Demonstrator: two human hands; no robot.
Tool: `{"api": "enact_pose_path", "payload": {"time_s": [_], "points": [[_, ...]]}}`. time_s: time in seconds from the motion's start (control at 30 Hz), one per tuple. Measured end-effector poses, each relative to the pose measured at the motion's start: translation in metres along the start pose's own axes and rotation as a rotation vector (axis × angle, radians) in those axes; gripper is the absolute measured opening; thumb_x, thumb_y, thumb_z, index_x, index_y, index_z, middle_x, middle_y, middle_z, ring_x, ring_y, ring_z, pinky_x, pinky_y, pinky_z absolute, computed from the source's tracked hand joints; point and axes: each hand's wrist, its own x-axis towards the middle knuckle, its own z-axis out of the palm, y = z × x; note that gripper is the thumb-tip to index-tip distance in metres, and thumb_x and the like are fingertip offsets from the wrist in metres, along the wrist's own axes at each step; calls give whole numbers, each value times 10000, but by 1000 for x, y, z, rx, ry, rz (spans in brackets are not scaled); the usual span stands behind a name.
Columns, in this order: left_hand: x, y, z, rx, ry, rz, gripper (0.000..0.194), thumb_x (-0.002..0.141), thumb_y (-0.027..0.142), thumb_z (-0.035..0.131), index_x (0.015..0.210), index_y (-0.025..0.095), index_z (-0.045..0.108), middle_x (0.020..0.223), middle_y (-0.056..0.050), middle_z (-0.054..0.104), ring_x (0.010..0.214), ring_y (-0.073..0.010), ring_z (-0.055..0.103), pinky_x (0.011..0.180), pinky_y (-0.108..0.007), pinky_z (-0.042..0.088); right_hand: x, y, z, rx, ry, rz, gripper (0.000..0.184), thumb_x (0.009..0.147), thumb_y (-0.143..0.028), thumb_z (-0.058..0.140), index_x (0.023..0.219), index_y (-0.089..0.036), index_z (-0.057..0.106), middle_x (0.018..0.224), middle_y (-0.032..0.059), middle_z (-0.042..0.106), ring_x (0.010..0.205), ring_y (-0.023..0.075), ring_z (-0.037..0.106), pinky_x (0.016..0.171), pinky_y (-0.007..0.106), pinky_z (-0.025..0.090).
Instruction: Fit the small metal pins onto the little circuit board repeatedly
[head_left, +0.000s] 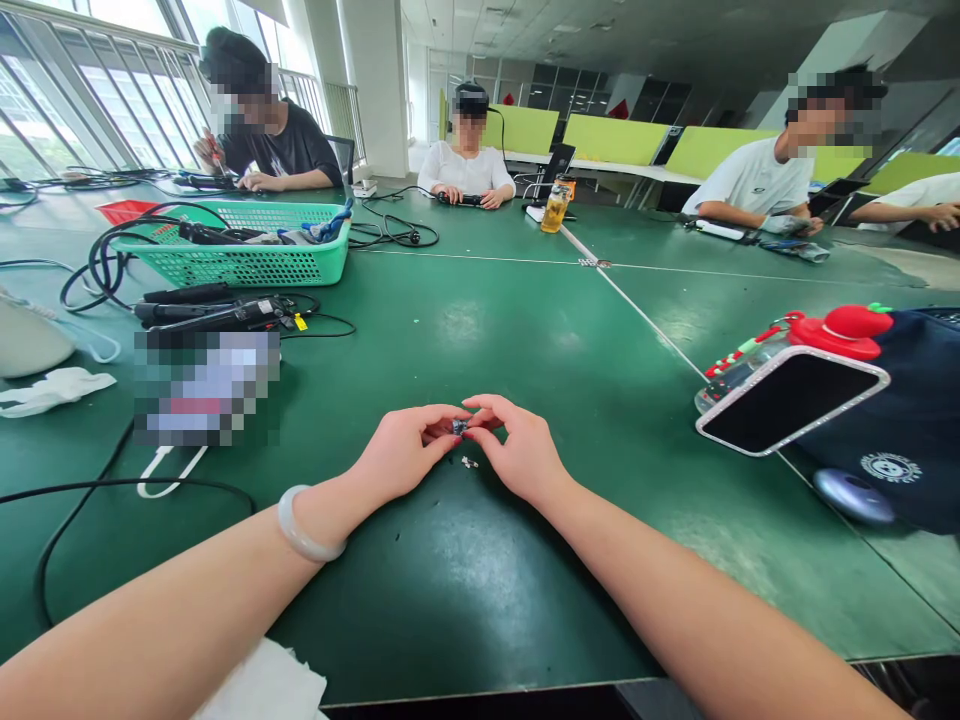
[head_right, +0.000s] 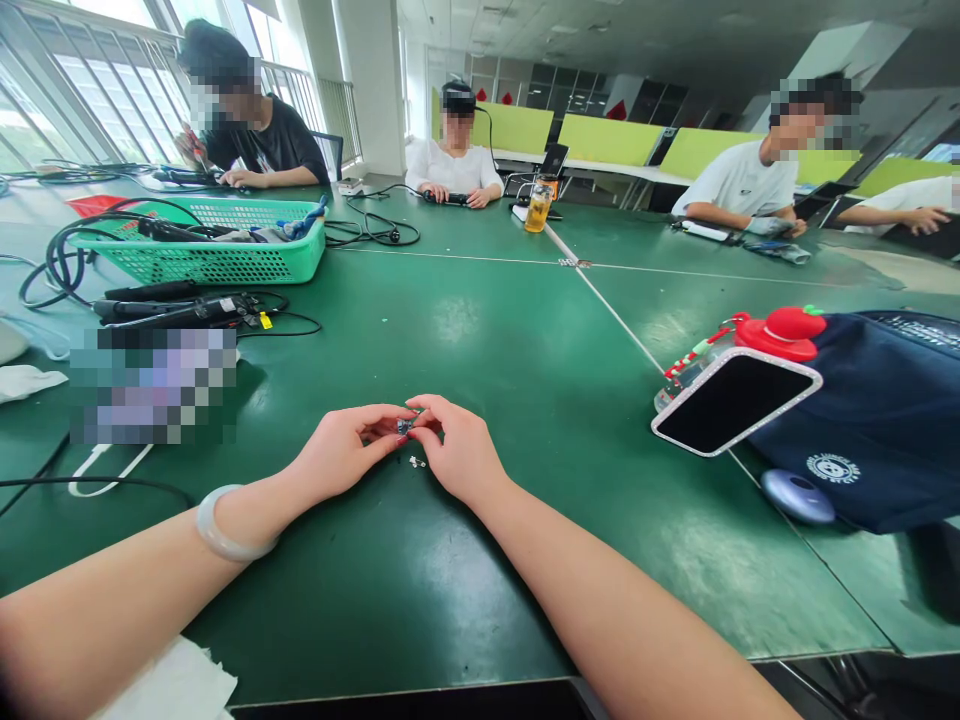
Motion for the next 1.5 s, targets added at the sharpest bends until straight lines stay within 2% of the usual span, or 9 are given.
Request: {"api": "enact_pose_path", "payload": {"time_s": [0.23, 0.53, 0.73, 0.83, 0.97, 1.13, 1.2, 1.4, 1.5], "points": [[0, -6, 2, -162, -56, -6, 329, 766, 235, 598, 1090, 189, 622, 872, -24, 688, 765, -131, 638, 766, -280, 538, 0, 1, -1, -1, -32, -25, 259, 798, -146, 575, 1041, -230, 609, 805, -14, 666, 752, 121, 625, 787, 278, 496], [1, -6, 3, -208, -106, 9, 310, 762, 211, 578, 1070, 176, 566, 858, -29, 652, 749, -123, 603, 736, -283, 523, -1, -2, -2, -6, -50, -31, 272, 799, -148, 569, 1055, -236, 599, 810, -13, 664, 761, 125, 624, 789, 282, 495], [5, -8, 4, -362, -72, -126, 354, 707, 154, 591, 1059, 164, 552, 772, 1, 619, 681, -115, 621, 713, -285, 524, 3, 2, -3, 69, -60, 59, 276, 834, -157, 509, 1090, -222, 590, 829, -5, 674, 760, 122, 628, 790, 288, 504], [8, -11, 2, -369, -42, -164, 353, 695, 125, 574, 1046, 169, 587, 712, 25, 576, 660, -114, 627, 700, -282, 523, 6, 7, -7, -69, -73, 118, 225, 847, -168, 496, 1020, -205, 633, 858, 17, 676, 752, 135, 612, 776, 314, 503], [9, -10, 0, -388, -36, -190, 335, 704, 126, 575, 1032, 173, 626, 670, 42, 532, 655, -110, 630, 702, -269, 516, 7, 13, -9, -306, -120, 43, 194, 820, -131, 537, 928, -185, 688, 984, 56, 658, 916, 169, 581, 909, 359, 457], [9, -6, 1, -492, 38, -245, 315, 725, 150, 611, 1039, 155, 631, 745, 22, 554, 707, -106, 632, 749, -275, 523, 4, 14, -3, -499, -181, -19, 313, 838, -228, 570, 1140, -240, 649, 1272, 82, 549, 1175, 252, 439, 1000, 479, 377], [9, -6, 2, -559, 72, -274, 312, 741, 149, 612, 1053, 153, 616, 813, 4, 574, 733, -103, 637, 760, -280, 530, 4, 15, -1, -535, -176, -37, 314, 851, -256, 561, 1153, -269, 645, 1344, 80, 492, 1225, 277, 384, 994, 522, 363], [10, -7, 1, -613, 80, -310, 294, 756, 135, 615, 1050, 146, 603, 890, -23, 600, 734, -90, 647, 817, -302, 535, 6, 16, -2, -505, -102, -35, 72, 784, -278, 668, 793, -254, 735, 1264, 53, 552, 1199, 282, 405, 985, 540, 346], [10, -6, 1, -591, 81, -307, 303, 754, 94, 593, 1052, 148, 598, 928, -37, 615, 756, -100, 660, 844, -315, 531, 8, 17, -2, -483, -88, -4, 72, 765, -252, 686, 700, -231, 710, 1260, 50, 552, 1186, 278, 420, 968, 537, 357]]}}
